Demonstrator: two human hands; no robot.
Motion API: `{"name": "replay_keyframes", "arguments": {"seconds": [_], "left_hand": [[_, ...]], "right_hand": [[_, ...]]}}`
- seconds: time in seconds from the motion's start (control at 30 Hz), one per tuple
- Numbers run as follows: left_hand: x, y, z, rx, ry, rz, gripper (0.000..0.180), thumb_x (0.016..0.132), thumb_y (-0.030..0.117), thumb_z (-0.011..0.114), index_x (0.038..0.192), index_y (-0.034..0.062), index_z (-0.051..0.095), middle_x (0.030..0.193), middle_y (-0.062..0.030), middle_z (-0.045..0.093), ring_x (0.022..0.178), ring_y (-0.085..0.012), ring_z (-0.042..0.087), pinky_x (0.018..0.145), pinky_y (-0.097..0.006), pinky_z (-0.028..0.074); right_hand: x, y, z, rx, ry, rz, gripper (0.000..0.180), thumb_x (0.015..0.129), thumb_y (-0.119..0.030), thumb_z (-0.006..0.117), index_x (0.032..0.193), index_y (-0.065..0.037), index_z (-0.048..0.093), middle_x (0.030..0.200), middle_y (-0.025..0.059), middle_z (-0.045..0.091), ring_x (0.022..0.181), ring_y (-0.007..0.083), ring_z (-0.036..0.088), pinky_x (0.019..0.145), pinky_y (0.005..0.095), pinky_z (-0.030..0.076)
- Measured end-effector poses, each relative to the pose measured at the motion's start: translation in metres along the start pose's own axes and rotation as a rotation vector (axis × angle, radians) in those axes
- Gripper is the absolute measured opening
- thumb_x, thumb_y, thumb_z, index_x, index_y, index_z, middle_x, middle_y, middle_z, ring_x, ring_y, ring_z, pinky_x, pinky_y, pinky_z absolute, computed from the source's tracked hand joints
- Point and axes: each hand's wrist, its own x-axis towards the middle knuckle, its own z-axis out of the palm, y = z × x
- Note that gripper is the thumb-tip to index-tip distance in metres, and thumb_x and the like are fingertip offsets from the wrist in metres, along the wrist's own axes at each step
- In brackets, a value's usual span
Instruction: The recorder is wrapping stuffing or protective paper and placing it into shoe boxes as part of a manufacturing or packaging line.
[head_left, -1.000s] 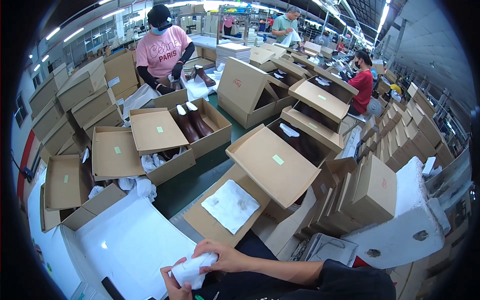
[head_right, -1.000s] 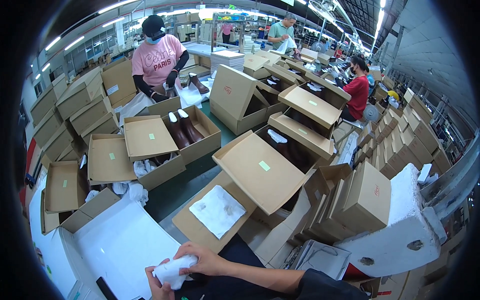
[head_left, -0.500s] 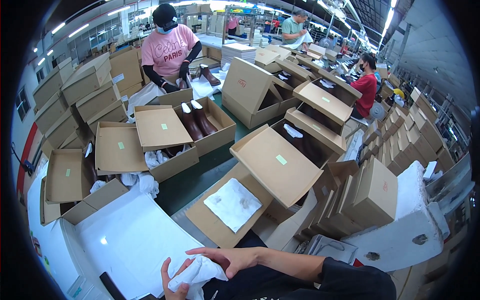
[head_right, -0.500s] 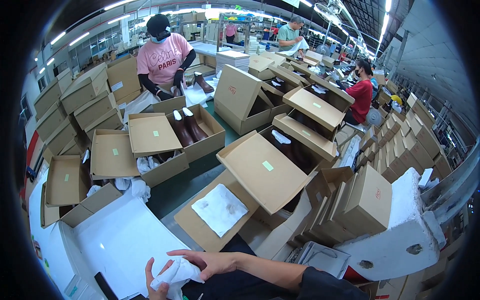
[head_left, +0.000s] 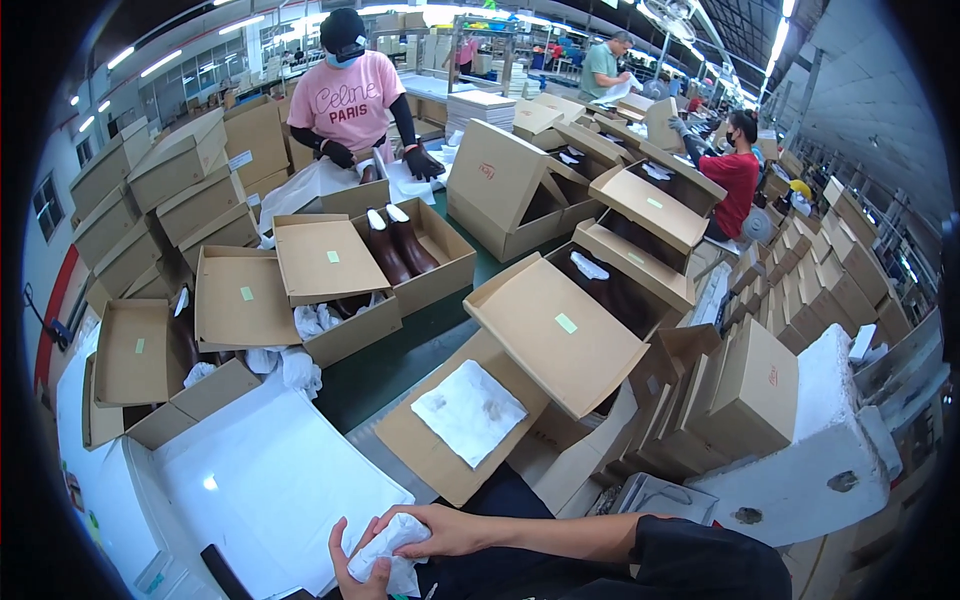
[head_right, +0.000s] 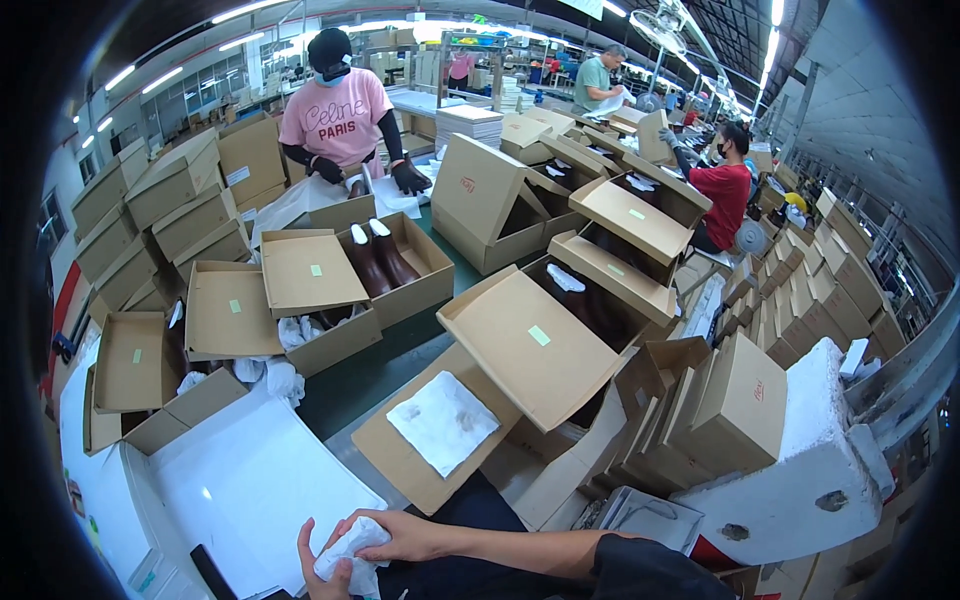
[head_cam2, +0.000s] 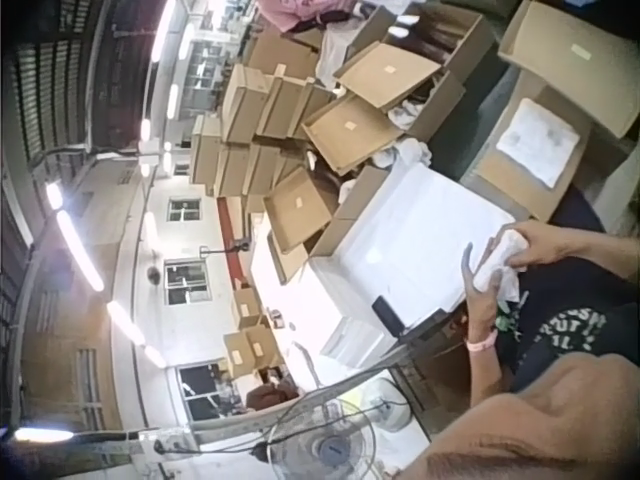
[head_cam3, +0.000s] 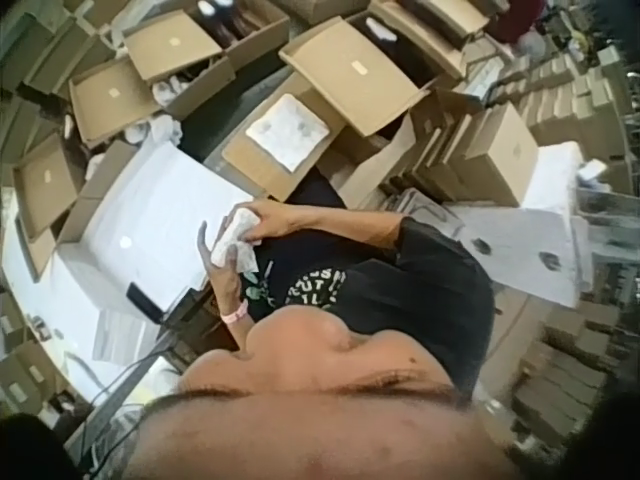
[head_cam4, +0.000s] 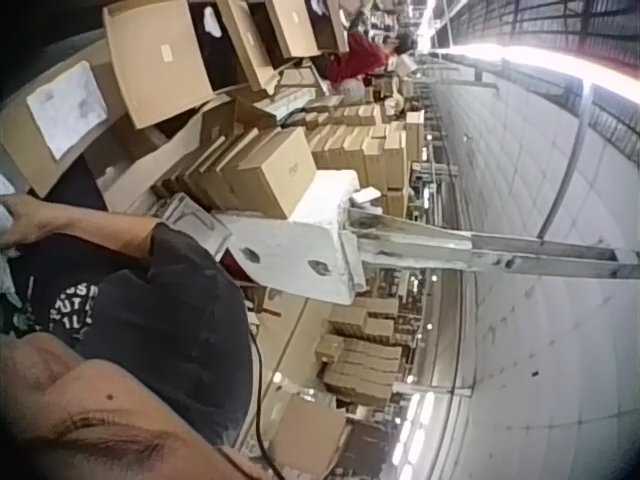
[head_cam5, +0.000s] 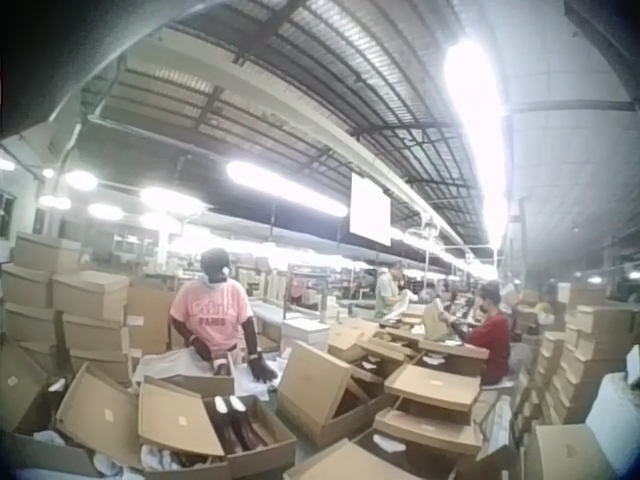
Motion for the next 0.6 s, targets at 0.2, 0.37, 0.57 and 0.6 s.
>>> {"name": "replay_keyframes", "arguments": {"seconds": [0.2, 0.37, 0.57, 0.6], "left_hand": [[0.002, -0.011, 0.02, 0.216, 0.166, 0.065, 0.071, 0.115, 0.022, 0.069, 0.173, 0.0036, 0.033, 0.156, -0.0244, 0.066, 0.141, -0.0325, 0.065, 0.119, -0.043, 0.051], [0.004, -0.022, 0.051, 0.549, 0.387, 0.225, 0.064, 0.117, 0.029, 0.064, 0.17, 0.0008, 0.041, 0.151, -0.0219, 0.07, 0.136, -0.0313, 0.068, 0.115, -0.042, 0.054], [0.015, -0.036, 0.032, 0.578, 0.363, 0.366, 0.066, 0.118, 0.038, 0.062, 0.166, -0.0026, 0.043, 0.158, -0.0235, 0.064, 0.14, -0.0345, 0.066, 0.117, -0.044, 0.054], [0.016, -0.034, 0.028, 0.52, 0.347, 0.364, 0.064, 0.118, 0.037, 0.061, 0.164, -0.003, 0.044, 0.159, -0.0245, 0.063, 0.142, -0.0359, 0.064, 0.118, -0.045, 0.053]], "right_hand": [[0.0, 0.016, 0.022, -0.162, 0.249, -0.118, 0.046, 0.106, -0.015, 0.075, 0.15, -0.009, 0.06, 0.133, 0.0151, 0.075, 0.122, 0.0291, 0.074, 0.106, 0.0405, 0.056], [0.002, 0.021, 0.045, -0.233, 0.408, -0.232, 0.05, 0.104, -0.007, 0.074, 0.152, -0.007, 0.061, 0.137, 0.0199, 0.075, 0.124, 0.0359, 0.076, 0.104, 0.0408, 0.058], [0.006, -0.01, 0.009, -0.211, 0.132, -0.243, 0.064, 0.105, -0.006, 0.074, 0.165, -0.01, 0.052, 0.153, 0.0179, 0.066, 0.137, 0.0315, 0.067, 0.116, 0.0417, 0.053], [0.006, -0.01, 0.005, -0.203, 0.045, -0.27, 0.07, 0.107, -0.008, 0.072, 0.171, -0.013, 0.044, 0.162, 0.0166, 0.058, 0.145, 0.0318, 0.061, 0.12, 0.0427, 0.05]]}}
